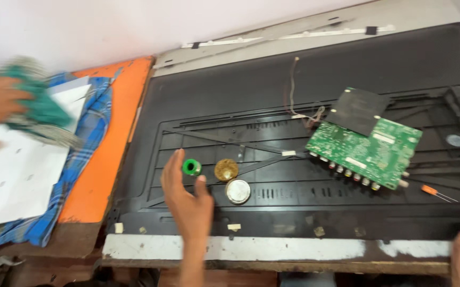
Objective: The person handles a green circuit board, flips it over, and uses a soldering iron to apply solder to several points on the board. They also use solder wire and a small orange component during the process.
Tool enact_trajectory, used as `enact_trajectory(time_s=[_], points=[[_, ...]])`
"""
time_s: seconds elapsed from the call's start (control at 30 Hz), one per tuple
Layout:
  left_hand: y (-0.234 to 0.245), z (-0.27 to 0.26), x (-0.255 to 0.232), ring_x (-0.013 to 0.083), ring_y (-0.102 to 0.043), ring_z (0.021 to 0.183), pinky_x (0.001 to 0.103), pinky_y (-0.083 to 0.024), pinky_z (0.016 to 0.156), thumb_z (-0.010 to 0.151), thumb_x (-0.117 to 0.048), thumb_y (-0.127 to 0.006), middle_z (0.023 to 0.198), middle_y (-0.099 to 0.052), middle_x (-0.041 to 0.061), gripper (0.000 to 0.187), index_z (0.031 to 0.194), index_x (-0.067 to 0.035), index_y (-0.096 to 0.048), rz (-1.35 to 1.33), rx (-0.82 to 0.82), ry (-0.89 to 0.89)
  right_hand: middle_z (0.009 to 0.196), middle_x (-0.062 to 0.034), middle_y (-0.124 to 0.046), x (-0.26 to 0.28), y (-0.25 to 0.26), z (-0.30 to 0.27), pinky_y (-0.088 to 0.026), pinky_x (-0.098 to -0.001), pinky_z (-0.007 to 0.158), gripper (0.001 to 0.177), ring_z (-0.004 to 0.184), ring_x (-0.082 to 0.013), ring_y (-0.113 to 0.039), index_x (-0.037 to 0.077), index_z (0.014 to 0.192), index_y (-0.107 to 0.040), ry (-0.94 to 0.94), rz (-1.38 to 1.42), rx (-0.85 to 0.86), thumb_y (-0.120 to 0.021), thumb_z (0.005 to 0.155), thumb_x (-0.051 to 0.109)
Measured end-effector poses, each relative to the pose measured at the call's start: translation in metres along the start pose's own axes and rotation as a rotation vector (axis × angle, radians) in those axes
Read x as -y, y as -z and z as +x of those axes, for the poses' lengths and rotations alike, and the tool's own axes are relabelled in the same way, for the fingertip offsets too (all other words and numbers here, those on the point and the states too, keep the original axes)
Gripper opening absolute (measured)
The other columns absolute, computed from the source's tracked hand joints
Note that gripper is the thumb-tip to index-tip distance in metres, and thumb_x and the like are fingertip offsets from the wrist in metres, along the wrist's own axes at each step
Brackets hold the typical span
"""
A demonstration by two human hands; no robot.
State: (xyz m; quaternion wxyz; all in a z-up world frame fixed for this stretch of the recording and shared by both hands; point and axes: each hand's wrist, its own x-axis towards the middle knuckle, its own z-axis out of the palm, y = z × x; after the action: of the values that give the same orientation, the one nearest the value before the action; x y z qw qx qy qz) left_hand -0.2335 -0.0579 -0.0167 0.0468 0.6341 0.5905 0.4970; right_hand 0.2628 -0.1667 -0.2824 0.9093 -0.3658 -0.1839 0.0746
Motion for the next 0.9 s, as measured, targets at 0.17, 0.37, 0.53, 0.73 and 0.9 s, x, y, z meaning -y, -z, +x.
enact_trajectory(time_s=[0.17,0.37,0.53,0.73,0.9], points=[[-0.006,0.024,0.038,0.0292,-0.062,0.125,0.039,-0.05,0.105,0.083,0.009,-0.071,0.136,-0.065,0.011,0.05,0.13,-0.009,-0.068,0.047,0.212,0.003,0.108,-0.0171,-0.064,0.033,-0.007,0.015,-0.045,-0.0238,0.07,0.034,0.082,-0.0208,-0.06,-0.006,0.116,-0.063,0.065,-0.026,-0.006,-0.042,0.12,0.021],[0.006,0.003,0.028,0.0297,-0.063,0.117,0.039,-0.052,0.098,0.094,0.0,-0.071,0.128,-0.063,0.015,0.038,0.131,-0.005,-0.068,0.005,-0.035,-0.014,0.112,-0.017,-0.064,0.088,-0.051,-0.019,-0.048,-0.0237,0.071,0.041,0.082,-0.0204,-0.061,-0.008,0.125,-0.06,0.049,-0.072,0.048,-0.039,0.122,0.027],[0.006,-0.038,-0.01,0.0178,-0.064,0.109,0.031,-0.053,0.092,0.098,-0.014,-0.069,0.124,-0.058,0.006,0.031,0.128,-0.009,-0.065,-0.394,0.01,0.048,0.111,-0.021,-0.064,0.136,-0.108,-0.061,-0.056,-0.0284,0.074,0.048,0.082,-0.023,-0.066,-0.007,0.143,-0.05,0.187,-0.229,0.197,-0.04,0.125,0.037],[-0.04,-0.097,-0.074,0.0243,-0.068,0.11,0.035,-0.059,0.095,0.082,-0.006,-0.083,0.121,-0.064,0.011,0.038,0.118,0.001,-0.072,-0.947,0.332,0.244,0.102,-0.0263,-0.069,0.169,-0.189,-0.121,-0.068,-0.0398,0.083,0.023,0.095,-0.0317,-0.076,0.002,0.136,-0.046,0.252,-0.192,0.427,-0.052,0.122,0.018],[-0.055,-0.12,-0.096,0.0277,-0.067,0.12,0.037,-0.059,0.096,0.083,0.007,-0.075,0.129,-0.062,0.015,0.049,0.13,0.006,-0.063,-1.306,0.579,0.584,0.118,-0.0384,-0.065,0.188,-0.226,-0.15,-0.058,-0.048,0.102,0.037,0.112,-0.0439,-0.068,0.0,0.123,-0.046,0.201,-0.346,0.675,-0.066,0.092,0.0]])
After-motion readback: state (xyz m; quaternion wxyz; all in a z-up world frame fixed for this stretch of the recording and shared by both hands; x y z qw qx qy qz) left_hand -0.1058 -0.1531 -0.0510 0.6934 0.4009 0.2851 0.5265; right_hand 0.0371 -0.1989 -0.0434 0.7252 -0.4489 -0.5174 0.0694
